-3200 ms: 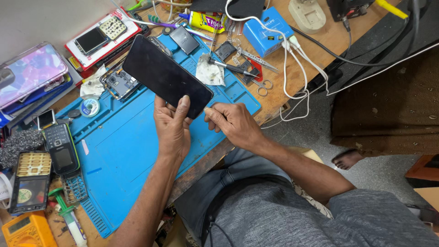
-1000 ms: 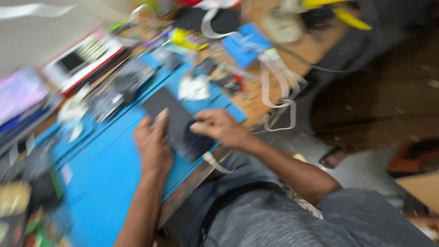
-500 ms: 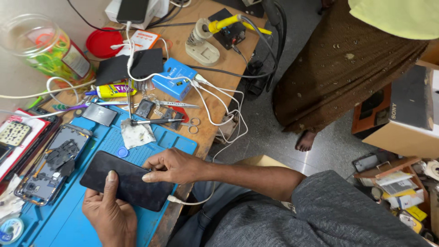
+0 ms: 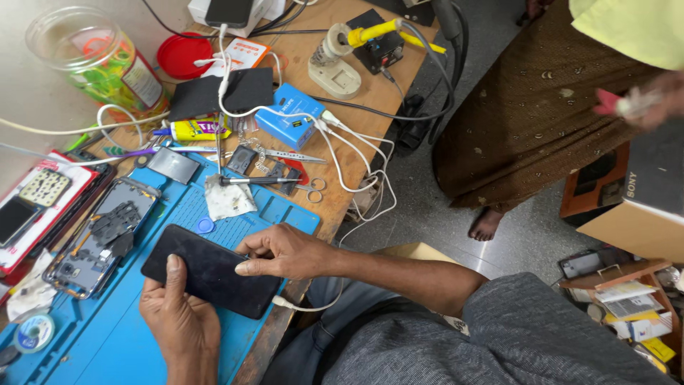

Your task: The person works on a mobile phone, using a small tool to pry open the casing, removing internal components including the battery and motherboard, and then fitting a new screen onto the frame.

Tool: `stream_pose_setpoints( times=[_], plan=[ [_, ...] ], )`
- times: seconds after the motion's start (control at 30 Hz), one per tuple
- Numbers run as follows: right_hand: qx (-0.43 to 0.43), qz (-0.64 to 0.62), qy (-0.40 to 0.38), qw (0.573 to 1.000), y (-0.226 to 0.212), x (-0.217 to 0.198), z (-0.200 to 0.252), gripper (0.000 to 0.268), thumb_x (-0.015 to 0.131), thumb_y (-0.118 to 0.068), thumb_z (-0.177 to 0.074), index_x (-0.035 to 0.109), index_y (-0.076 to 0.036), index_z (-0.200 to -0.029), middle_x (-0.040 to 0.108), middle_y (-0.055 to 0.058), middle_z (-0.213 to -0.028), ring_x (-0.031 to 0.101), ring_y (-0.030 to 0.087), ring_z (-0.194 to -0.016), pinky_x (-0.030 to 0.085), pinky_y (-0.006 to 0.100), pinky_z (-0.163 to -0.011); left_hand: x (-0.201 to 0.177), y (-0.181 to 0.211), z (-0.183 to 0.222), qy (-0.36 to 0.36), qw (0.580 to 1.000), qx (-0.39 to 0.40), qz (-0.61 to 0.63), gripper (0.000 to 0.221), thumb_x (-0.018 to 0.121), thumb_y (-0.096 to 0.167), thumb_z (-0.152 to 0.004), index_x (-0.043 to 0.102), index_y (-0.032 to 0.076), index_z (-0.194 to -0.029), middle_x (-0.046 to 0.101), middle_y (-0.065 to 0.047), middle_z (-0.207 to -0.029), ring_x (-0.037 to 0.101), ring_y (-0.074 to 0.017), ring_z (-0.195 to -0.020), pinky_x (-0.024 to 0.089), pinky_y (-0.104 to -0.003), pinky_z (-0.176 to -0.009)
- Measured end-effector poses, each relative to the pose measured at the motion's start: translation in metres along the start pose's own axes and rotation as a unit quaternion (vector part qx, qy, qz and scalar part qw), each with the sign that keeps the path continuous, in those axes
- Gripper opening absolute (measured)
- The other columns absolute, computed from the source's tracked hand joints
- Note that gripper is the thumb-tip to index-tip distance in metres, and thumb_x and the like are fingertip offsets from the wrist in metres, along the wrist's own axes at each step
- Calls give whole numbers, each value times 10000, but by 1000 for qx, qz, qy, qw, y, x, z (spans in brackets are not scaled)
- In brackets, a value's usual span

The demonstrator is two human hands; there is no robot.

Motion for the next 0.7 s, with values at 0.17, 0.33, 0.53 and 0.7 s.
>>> stream_pose_setpoints(
  times=[0.17, 0.33, 0.53, 0.7],
  plan=[
    [11, 2, -4, 1000, -1, 0, -1, 435, 713, -369, -949, 711, 5, -1170, 607, -20, -680, 538, 41, -637, 442, 268, -585, 0, 0, 1, 8, 1000, 5, -3, 156, 636, 56, -1067, 653, -13, -1206, 729, -86, -1155, 701, -140, -1014, 568, -269, -945],
    [-27, -63, -11, 998, 0, 1, -1, 386, 702, -319, -977, 717, 18, -1164, 717, -12, -879, 644, 30, -831, 526, 238, -746, -1, 2, -1, 1, 1000, -11, 7, 159, 634, 66, -1058, 648, 0, -1201, 726, -86, -1159, 704, -140, -1020, 573, -278, -947],
    [-23, -65, 0, 998, 1, 1, 0, 352, 724, -263, -969, 708, 29, -1166, 723, 14, -900, 647, 44, -844, 529, 240, -754, 1, 7, -5, -2, 1000, -14, -20, 168, 657, 26, -1006, 643, 9, -1172, 723, -92, -1138, 710, -139, -993, 595, -284, -911],
    [-21, -76, 31, 996, -1, 0, -17, 329, 723, -216, -938, 700, -10, -1195, 733, -8, -828, 658, 29, -753, 541, 222, -676, -10, -5, -7, -9, 1000, -5, -28, 195, 787, 73, -1006, 627, 60, -1118, 608, 15, -895, 478, -52, -621, 324, -205, -463]
  ],
)
Point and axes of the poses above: each hand's wrist, its own z-axis away from the middle knuckle, its own x-axis out of the palm, y = z × x, the point moved 3 cm from there along -z, towards the middle knuckle
